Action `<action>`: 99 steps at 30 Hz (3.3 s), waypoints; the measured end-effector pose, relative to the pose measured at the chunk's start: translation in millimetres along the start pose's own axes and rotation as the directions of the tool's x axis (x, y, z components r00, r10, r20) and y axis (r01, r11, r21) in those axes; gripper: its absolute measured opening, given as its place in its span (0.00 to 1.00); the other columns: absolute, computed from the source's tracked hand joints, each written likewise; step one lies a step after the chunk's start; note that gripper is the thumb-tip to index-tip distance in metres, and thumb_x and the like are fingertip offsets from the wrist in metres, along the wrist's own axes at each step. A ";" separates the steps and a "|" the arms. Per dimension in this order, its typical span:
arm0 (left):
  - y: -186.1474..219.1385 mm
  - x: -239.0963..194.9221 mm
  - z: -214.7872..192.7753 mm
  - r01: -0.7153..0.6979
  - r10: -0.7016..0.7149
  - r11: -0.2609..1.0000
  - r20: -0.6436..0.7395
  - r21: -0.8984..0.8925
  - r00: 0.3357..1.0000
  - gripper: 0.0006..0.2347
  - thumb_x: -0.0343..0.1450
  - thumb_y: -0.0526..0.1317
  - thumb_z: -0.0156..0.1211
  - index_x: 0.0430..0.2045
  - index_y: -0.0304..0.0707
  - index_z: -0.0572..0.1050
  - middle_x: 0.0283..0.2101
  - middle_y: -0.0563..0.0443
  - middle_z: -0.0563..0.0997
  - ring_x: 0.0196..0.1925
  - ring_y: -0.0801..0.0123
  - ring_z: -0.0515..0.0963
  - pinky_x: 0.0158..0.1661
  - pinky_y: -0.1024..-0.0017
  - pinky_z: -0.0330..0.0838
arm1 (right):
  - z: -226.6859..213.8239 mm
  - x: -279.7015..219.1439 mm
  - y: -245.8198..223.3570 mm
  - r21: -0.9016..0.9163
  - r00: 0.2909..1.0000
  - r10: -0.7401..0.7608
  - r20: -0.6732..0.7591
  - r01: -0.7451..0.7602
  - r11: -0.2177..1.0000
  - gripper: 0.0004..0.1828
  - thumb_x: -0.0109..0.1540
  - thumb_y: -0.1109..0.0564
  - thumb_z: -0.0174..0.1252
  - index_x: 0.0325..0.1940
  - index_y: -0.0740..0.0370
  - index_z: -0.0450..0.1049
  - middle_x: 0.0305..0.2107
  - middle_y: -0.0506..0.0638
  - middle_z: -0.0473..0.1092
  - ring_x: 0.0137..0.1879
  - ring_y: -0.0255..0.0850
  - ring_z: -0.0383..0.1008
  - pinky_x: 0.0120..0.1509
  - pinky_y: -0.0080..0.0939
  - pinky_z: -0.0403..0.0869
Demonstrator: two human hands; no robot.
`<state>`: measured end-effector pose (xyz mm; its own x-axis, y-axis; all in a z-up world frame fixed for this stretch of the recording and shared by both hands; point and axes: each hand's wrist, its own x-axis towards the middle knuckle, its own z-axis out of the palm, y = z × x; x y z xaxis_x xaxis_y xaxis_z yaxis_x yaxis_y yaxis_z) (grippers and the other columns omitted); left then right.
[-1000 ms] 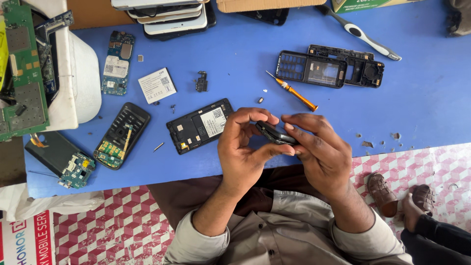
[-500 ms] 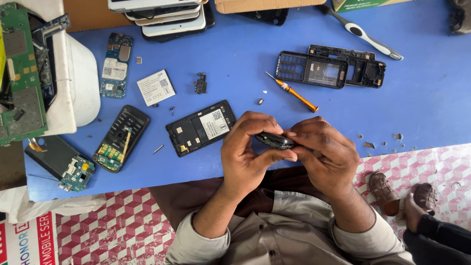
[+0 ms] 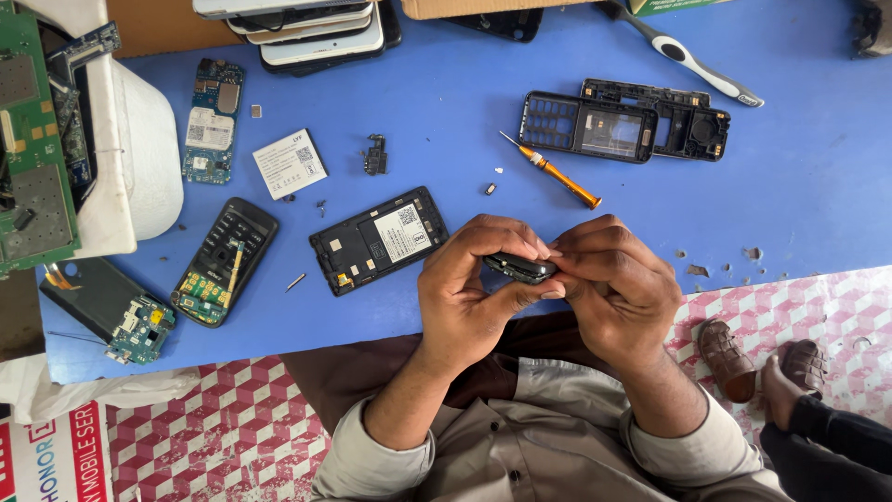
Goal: The person assembles a feature phone by inserting the motherboard into the casing, connecting ribbon cables, and snapping the keypad and back cover into place. The person uses a screwdriver to secure internal components and aligns parts during reassembly.
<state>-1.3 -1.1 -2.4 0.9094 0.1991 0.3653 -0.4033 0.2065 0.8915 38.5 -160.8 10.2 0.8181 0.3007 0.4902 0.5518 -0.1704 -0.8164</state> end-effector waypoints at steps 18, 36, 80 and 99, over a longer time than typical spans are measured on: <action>-1.1 -0.8 0.3 0.038 -0.035 0.996 0.027 -0.084 0.999 0.14 0.69 0.29 0.74 0.43 0.33 0.74 0.42 0.48 0.79 0.46 0.70 0.82 0.49 0.75 0.81 | 5.4 -4.8 1.3 -0.097 0.998 -0.041 -0.048 0.036 0.995 0.08 0.57 0.76 0.63 0.36 0.70 0.74 0.35 0.55 0.74 0.41 0.43 0.78 0.44 0.37 0.76; 3.9 2.9 -0.2 0.240 -0.242 0.962 -0.001 -0.128 0.970 0.32 0.77 0.32 0.63 0.77 0.35 0.52 0.68 0.36 0.72 0.69 0.60 0.74 0.69 0.65 0.72 | -4.2 8.2 2.3 0.058 0.994 0.082 0.076 -0.087 0.994 0.11 0.61 0.64 0.68 0.46 0.67 0.75 0.47 0.58 0.76 0.53 0.46 0.80 0.52 0.39 0.79; 22.4 6.6 -10.8 -0.147 0.118 0.969 0.152 0.197 0.981 0.15 0.71 0.32 0.72 0.51 0.41 0.76 0.59 0.50 0.79 0.60 0.64 0.81 0.58 0.72 0.82 | -3.5 -15.4 23.7 0.346 0.999 0.024 0.035 -0.035 0.938 0.09 0.69 0.60 0.63 0.50 0.64 0.72 0.45 0.53 0.69 0.51 0.38 0.75 0.58 0.37 0.77; 16.5 4.5 -3.4 -0.310 0.281 0.814 0.134 0.491 0.950 0.12 0.67 0.30 0.74 0.42 0.38 0.80 0.46 0.55 0.83 0.46 0.67 0.81 0.48 0.72 0.83 | 13.2 -9.2 23.8 0.411 0.993 -0.051 -0.103 0.089 0.907 0.14 0.67 0.48 0.64 0.43 0.62 0.76 0.43 0.48 0.72 0.49 0.40 0.77 0.63 0.51 0.79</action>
<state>-4.3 6.4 13.1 0.7646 0.1186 0.6335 -0.5602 -0.3636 0.7443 41.9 -155.2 -17.8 0.8014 0.2108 0.5598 0.5069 0.2575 -0.8226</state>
